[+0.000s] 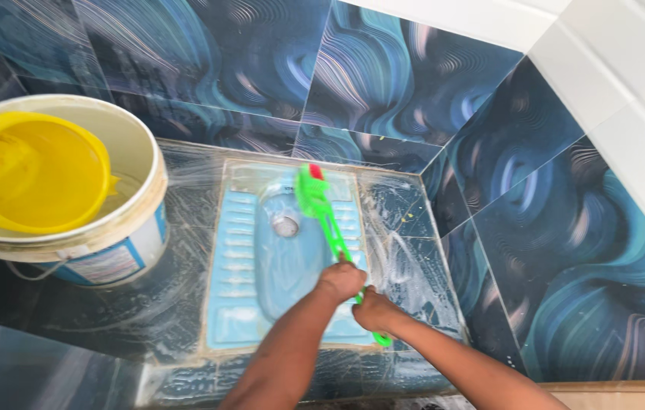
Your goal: The person scrubs a blue squat toilet with a green brush, focusing on the bowl and surrounding tiles. A white bucket with a yellow scoop is visible nearby.
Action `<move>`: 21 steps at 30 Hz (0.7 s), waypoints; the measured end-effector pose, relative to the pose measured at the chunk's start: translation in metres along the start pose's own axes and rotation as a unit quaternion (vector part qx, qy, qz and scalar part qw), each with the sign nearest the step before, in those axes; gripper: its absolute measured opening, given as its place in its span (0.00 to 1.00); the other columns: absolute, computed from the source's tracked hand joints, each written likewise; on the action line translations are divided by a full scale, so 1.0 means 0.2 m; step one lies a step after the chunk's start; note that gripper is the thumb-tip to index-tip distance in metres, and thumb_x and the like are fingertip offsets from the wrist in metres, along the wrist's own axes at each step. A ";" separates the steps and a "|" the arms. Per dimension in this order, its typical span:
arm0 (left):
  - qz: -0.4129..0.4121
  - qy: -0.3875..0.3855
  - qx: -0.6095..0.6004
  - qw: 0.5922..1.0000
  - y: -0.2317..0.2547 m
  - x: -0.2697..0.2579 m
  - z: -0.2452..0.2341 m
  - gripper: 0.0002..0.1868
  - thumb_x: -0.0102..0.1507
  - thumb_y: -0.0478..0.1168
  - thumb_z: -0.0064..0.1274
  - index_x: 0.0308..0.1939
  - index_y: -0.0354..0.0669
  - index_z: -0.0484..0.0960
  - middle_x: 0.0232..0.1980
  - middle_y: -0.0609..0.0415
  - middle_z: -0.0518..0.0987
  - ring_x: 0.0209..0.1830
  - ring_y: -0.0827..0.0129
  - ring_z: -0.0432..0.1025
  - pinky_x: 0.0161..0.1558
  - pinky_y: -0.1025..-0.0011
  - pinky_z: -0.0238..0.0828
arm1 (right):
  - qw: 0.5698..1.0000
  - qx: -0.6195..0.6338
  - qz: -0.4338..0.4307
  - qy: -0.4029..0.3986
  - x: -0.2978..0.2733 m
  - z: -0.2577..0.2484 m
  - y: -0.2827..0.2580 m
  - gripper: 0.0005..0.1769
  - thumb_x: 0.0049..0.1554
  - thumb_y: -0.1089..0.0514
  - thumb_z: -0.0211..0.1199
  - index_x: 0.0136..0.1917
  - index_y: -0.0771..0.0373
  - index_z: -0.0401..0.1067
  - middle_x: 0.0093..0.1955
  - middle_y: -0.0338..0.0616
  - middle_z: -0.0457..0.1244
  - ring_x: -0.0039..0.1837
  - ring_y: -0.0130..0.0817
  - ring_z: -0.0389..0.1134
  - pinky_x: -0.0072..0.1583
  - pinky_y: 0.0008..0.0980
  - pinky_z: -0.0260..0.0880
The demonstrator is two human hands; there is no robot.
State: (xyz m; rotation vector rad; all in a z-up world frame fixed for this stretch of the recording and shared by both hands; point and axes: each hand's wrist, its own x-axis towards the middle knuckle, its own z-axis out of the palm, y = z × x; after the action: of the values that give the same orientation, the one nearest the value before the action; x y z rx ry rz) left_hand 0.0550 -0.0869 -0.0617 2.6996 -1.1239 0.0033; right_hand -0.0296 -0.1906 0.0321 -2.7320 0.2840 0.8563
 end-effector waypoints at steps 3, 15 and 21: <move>0.030 -0.079 0.002 0.996 0.14 0.03 -0.03 0.15 0.66 0.39 0.43 0.45 0.42 0.86 0.52 0.37 0.83 0.57 0.46 0.78 0.69 0.49 0.65 | 0.998 0.030 0.040 0.030 -0.03 0.10 0.17 0.38 0.56 0.41 0.58 0.70 0.70 0.61 0.63 0.70 0.66 0.66 0.62 0.68 0.67 0.49 0.68; -0.027 -0.021 0.023 0.999 -0.39 -0.55 -0.38 0.10 0.59 0.38 0.52 0.43 0.43 0.83 0.48 0.36 0.82 0.60 0.42 0.73 0.49 0.56 0.78 | 0.978 0.143 -0.031 -0.147 -0.13 0.04 -0.62 0.45 0.55 0.56 0.54 0.74 0.83 0.36 0.47 0.62 0.65 0.39 0.48 0.68 0.37 0.47 0.67; -0.139 -0.040 -0.006 0.990 -0.07 -0.61 -0.48 0.08 0.61 0.36 0.52 0.42 0.42 0.84 0.44 0.43 0.84 0.49 0.50 0.79 0.47 0.59 0.80 | 0.966 -0.108 -0.144 -0.185 -0.40 -0.27 -0.52 0.48 0.52 0.57 0.59 0.73 0.87 0.40 0.46 0.64 0.68 0.41 0.44 0.72 0.40 0.39 0.72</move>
State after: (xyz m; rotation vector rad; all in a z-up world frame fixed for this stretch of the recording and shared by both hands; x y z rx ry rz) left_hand -0.0127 0.0278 0.0192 2.8422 -0.7554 -0.1574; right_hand -0.0388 -0.0994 0.1411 -2.6325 -0.2891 1.3439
